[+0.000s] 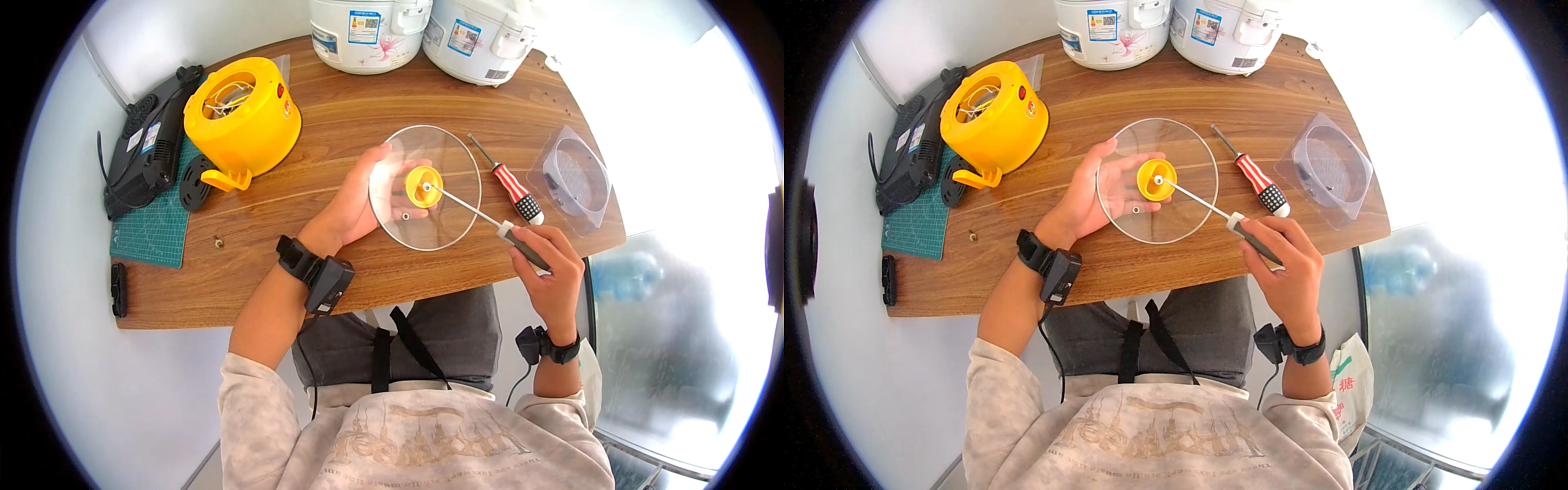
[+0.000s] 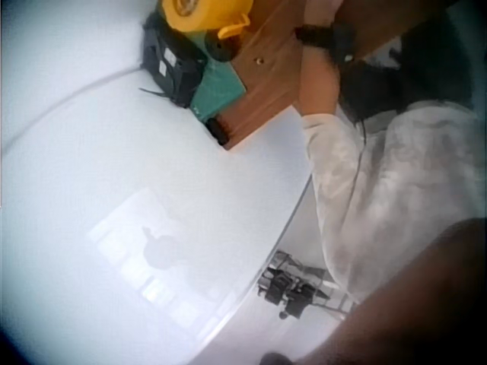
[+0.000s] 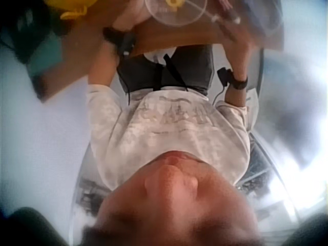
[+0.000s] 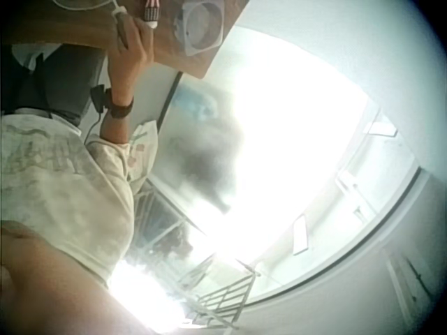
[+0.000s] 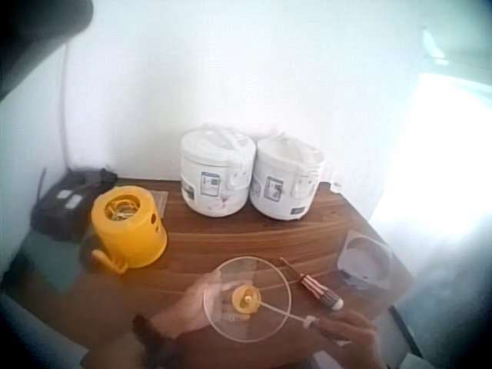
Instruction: The person disassembles a yellow electric kettle by removing screws from the base and separating the lid. They then reassemble the kettle by placing the lid back on and tightening the screws.
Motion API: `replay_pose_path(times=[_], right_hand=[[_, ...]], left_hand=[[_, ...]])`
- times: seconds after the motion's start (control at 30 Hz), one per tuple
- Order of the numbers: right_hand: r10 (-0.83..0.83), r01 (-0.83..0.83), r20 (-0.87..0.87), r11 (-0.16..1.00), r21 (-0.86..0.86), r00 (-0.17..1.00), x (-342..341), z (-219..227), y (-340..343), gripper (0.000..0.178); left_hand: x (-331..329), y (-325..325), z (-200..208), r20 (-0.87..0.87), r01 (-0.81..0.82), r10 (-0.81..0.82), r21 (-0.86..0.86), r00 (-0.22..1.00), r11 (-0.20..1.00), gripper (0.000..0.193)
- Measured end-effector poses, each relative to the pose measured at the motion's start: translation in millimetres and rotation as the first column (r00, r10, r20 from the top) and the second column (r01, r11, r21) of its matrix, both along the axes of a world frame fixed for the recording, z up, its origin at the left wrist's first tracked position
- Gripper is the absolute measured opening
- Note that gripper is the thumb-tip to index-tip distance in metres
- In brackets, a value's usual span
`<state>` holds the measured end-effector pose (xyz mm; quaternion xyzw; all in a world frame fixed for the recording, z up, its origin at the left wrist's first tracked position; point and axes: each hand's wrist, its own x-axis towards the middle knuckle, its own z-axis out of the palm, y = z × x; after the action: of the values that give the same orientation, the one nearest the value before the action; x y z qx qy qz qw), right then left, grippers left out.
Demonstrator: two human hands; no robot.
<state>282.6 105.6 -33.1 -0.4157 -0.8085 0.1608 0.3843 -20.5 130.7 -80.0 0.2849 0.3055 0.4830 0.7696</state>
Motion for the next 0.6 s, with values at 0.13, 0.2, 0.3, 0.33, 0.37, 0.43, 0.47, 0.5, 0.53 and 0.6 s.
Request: replay_pose_path(times=[0.13, 0.2, 0.3, 0.33, 0.37, 0.43, 0.47, 0.5, 0.53, 0.6], right_hand=[[0.014, -0.014, -0.002, 0.999, -0.03, 1.0, -0.1, -0.4, -0.1, 0.032], [0.017, -0.017, 0.0, 0.999, -0.036, 1.0, -0.3, -0.8, 0.1, 0.032], [0.015, -0.015, 0.003, 0.999, -0.028, 1.0, -0.4, -2.1, 0.9, 0.032], [0.013, -0.013, 0.004, 1.0, -0.022, 1.0, -0.2, -2.5, 1.3, 0.032], [0.011, -0.011, 0.005, 1.0, -0.023, 1.0, 0.1, -2.9, 1.5, 0.032], [0.006, -0.006, 0.008, 1.0, -0.025, 1.0, 0.5, -3.5, 1.7, 0.032], [0.005, -0.005, 0.009, 1.0, -0.026, 1.0, 0.5, -3.3, 1.4, 0.032], [0.004, -0.004, 0.011, 1.0, -0.028, 1.0, 0.4, -2.8, 1.0, 0.032], [0.003, -0.003, 0.013, 1.0, -0.029, 1.0, 0.3, -2.3, 0.7, 0.031], [0.011, -0.01, 0.026, 1.0, -0.008, 1.0, 0.0, -2.1, 0.8, 0.031]], left_hand=[[-1.2, 1.4, -5.1, -0.002, -0.023, 0.023, -0.006, 1.0, 1.0, 0.084], [-1.1, 1.2, -3.8, 0.002, -0.009, 0.009, 0.0, 1.0, 1.0, 0.084], [-1.1, 1.0, -2.8, 0.002, 0.001, -0.001, 0.005, 1.0, 1.0, 0.085], [-1.2, 1.1, -2.6, 0.0, 0.003, -0.003, 0.006, 1.0, 1.0, 0.085], [-1.1, 1.3, -3.7, -0.005, -0.007, 0.007, 0.004, 1.0, 1.0, 0.085], [-1.1, 2.1, -6.6, -0.017, -0.028, 0.028, 0.0, 0.999, 1.0, 0.086], [-0.9, 1.9, -6.2, -0.023, -0.03, 0.03, 0.001, 0.999, 1.0, 0.086], [-0.7, 1.6, -5.4, -0.03, -0.032, 0.032, 0.002, 0.999, 0.999, 0.086], [-0.6, 1.4, -4.9, -0.036, -0.034, 0.034, 0.004, 0.999, 0.999, 0.086], [-1.2, 2.2, -6.1, -0.029, -0.016, 0.017, 0.012, 0.999, 1.0, 0.086]])
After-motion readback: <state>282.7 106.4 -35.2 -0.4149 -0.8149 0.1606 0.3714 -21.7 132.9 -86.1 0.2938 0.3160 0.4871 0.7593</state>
